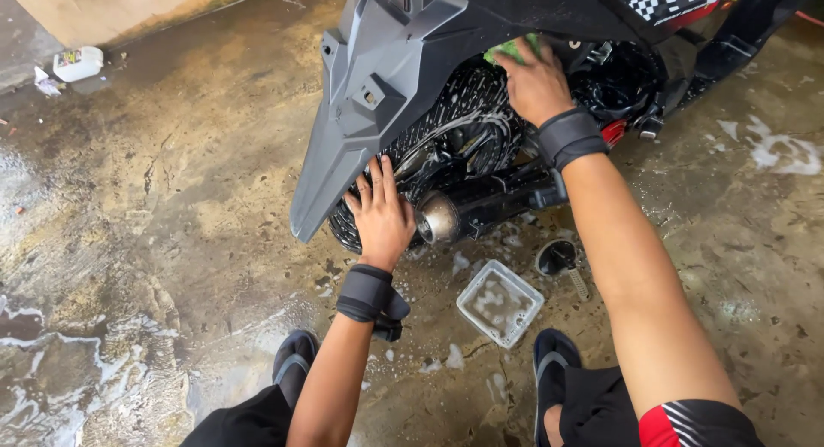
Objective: The person cleans a motorcycle by wiping its rear wheel and engine components with a cloth dipped in soapy water, holding the motorcycle steady with the other hand while wiping.
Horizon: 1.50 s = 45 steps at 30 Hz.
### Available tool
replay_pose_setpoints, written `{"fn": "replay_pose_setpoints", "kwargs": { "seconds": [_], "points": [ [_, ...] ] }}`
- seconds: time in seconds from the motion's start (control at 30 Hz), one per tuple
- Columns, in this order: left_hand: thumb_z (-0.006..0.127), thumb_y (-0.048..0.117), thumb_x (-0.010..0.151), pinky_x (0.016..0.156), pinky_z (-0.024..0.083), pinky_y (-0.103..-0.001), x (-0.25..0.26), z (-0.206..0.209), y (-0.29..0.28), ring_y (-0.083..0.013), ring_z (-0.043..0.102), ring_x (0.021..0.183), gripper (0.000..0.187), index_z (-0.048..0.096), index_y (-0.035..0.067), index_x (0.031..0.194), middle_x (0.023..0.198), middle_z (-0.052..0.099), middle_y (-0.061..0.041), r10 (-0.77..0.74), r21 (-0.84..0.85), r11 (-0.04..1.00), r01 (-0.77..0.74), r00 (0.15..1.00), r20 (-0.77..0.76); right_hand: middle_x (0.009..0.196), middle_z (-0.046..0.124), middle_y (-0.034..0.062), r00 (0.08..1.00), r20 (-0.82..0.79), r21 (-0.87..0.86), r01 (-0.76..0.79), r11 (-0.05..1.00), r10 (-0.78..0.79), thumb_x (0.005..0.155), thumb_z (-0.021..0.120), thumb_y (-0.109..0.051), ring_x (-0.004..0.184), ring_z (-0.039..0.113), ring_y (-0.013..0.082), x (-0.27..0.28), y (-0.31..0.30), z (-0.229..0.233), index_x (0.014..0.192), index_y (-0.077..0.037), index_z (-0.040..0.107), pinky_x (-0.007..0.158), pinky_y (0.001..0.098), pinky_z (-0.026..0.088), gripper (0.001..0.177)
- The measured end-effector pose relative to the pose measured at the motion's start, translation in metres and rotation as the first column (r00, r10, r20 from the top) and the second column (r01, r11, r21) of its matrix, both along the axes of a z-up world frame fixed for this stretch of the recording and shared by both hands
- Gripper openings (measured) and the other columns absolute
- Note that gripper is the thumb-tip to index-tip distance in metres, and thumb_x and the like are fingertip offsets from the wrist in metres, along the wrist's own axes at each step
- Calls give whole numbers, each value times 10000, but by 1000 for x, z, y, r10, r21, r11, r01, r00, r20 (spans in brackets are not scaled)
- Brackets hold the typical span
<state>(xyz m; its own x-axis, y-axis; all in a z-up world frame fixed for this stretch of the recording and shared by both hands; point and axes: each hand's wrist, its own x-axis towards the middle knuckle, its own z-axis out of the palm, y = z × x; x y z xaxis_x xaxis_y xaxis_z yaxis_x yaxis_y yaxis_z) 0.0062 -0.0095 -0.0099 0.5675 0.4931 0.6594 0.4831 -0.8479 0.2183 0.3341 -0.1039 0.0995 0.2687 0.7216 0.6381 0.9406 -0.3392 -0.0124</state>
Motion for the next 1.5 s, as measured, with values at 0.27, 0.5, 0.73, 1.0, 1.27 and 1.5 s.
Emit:
{"fn": "replay_pose_setpoints", "kwargs": {
  "seconds": [0.27, 0.5, 0.73, 1.0, 1.27, 1.5],
  "points": [
    [628, 236, 865, 1135, 229, -735, 3, 6, -7, -537, 362, 1434, 836, 296, -46, 1577, 1606, 346, -285, 14, -5, 1000, -14, 1000, 4, 1604, 461, 82, 998, -15, -266, -58, 962, 56, 1003, 488, -213, 1460, 321, 438, 26, 25, -7, 1480, -191, 567, 1189, 596, 231, 484],
    [640, 251, 850, 1117, 248, -737, 6, 9, -9, -538, 374, 1414, 855, 296, -49, 1574, 1586, 372, -286, 24, -23, 999, -24, 1000, -1, 1431, 602, 126, 979, -203, -370, -47, 928, -32, 996, 447, -173, 1282, 556, 394, 26, 51, 10, 1419, -206, 636, 1134, 512, 402, 464],
    [636, 229, 841, 1118, 269, -726, 12, 12, -10, -524, 404, 1404, 838, 324, -35, 1573, 1578, 408, -268, 44, -2, 999, -44, 999, -1, 1310, 651, 242, 998, -68, -298, -24, 954, 3, 986, 506, -118, 1128, 630, 455, 49, 76, -3, 1249, -45, 686, 957, 557, 500, 327],
    [625, 209, 854, 1130, 289, -713, 13, 18, -7, -512, 415, 1405, 819, 327, -18, 1581, 1599, 402, -243, 10, 16, 1000, -10, 1000, 22, 1394, 653, 137, 999, 23, -383, -13, 924, 24, 963, 473, -76, 1178, 644, 396, 49, 62, -6, 1405, -321, 652, 1020, 527, 487, 536],
    [626, 210, 845, 1107, 287, -712, 8, 18, -7, -514, 411, 1398, 825, 329, -25, 1578, 1587, 394, -258, -13, -16, 1000, 13, 1000, -26, 1387, 557, 254, 997, -51, -321, 41, 946, -61, 1048, 497, -270, 1078, 638, 497, 26, 20, 2, 1462, -324, 564, 957, 579, 507, 423],
    [636, 210, 818, 1138, 247, -722, 5, 22, -9, -516, 366, 1445, 847, 326, -25, 1571, 1629, 342, -247, -14, -2, 1000, 14, 1000, -6, 1285, 611, 290, 962, -236, -138, 104, 985, -134, 1056, 440, -279, 1008, 671, 534, 23, 0, 6, 1527, -278, 487, 929, 583, 540, 473]
  ]
}}
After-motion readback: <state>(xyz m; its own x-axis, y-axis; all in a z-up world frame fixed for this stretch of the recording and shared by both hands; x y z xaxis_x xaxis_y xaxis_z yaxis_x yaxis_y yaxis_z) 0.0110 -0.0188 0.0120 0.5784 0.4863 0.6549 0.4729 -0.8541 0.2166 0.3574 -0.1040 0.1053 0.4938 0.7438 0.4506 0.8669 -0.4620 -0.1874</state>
